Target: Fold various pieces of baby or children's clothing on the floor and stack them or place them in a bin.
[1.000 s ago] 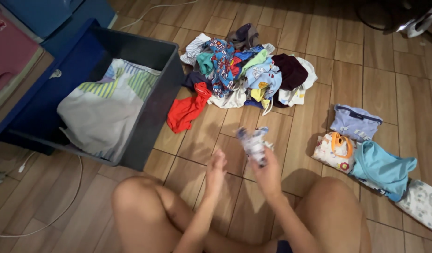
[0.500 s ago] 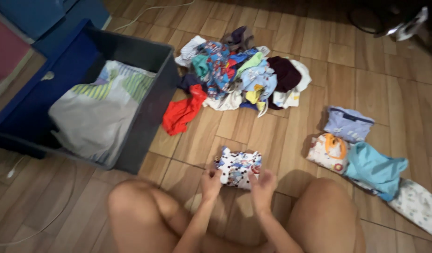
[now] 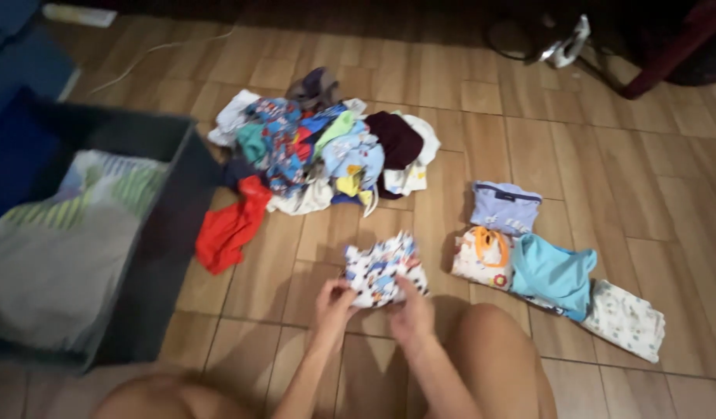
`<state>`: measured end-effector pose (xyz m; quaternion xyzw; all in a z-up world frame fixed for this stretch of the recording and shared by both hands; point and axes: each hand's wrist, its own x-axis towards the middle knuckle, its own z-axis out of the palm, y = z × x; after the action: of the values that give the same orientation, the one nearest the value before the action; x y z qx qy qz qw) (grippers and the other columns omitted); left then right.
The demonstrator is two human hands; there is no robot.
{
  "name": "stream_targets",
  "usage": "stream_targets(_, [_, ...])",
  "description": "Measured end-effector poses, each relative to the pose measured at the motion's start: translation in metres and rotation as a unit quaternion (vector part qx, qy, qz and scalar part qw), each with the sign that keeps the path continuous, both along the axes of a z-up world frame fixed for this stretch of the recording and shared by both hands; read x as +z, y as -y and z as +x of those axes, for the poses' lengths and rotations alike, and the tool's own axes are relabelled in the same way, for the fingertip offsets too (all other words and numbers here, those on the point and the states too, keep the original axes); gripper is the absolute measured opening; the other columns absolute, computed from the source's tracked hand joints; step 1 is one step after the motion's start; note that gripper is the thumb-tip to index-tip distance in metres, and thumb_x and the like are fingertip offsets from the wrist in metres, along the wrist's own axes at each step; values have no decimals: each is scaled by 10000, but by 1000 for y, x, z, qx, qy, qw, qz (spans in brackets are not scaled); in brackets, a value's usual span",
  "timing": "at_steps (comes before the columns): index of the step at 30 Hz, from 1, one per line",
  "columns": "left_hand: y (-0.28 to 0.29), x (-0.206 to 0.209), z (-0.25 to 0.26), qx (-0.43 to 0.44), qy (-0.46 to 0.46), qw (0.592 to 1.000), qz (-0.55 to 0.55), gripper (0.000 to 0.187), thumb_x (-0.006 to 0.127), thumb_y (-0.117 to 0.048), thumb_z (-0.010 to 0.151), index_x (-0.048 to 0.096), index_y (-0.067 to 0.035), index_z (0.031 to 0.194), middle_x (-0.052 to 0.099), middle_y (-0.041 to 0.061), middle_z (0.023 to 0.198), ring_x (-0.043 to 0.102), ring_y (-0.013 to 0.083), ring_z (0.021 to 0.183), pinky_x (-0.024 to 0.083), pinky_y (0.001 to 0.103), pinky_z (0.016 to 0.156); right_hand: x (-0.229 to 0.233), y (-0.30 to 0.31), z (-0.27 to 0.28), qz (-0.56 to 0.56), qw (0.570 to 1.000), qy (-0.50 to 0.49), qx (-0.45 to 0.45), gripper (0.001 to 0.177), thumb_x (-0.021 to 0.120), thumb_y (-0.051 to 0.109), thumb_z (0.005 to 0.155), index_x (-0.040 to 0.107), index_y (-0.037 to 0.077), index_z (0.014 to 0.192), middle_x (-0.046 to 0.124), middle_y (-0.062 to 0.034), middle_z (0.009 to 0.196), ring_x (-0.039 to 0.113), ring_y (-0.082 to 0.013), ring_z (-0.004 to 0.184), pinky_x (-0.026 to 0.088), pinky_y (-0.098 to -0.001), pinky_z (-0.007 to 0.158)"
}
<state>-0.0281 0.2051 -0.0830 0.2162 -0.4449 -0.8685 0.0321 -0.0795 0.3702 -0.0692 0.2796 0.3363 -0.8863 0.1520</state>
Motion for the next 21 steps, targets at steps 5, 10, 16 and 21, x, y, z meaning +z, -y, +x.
stream_targets(5, [-81,61,-115,-88,-81,991,-57,369,693,-83,922,632,-97,1285,682,57,1154,660,134,986,568,301,804,99,-67,-76,50,984,-137,-103,362,649,125,936,629,111,1297,716,-27,1191,680,-220,1073,553,-468,907])
stream_targets(10, [-185,35,-239,-170,-183,954,-165,528,700,-47,891,639,-80,1414,718,77,1178,653,140,951,548,277,814,52,-166,-172,-11,970,-186,-157,323,624,171,1027,609,65,1332,686,-98,1251,667,-273,1138,552,-475,975])
stream_targets(16, [-211,28,-243,-239,-139,883,-379,569,751,-95,878,576,-51,1418,710,170,1216,685,228,1077,532,336,925,-81,-274,-237,-1,986,-48,-157,378,577,306,1006,590,71,1301,671,-145,1249,636,-364,1171,526,-587,995])
stream_targets(21, [-161,-70,-210,-220,-112,933,-263,508,671,-60,921,596,-54,1423,715,163,1219,654,254,1109,526,390,944,-41,-259,-227,-60,991,29,-119,380,568,387,1026,620,101,1270,698,-119,1271,648,-352,1187,445,-610,1053])
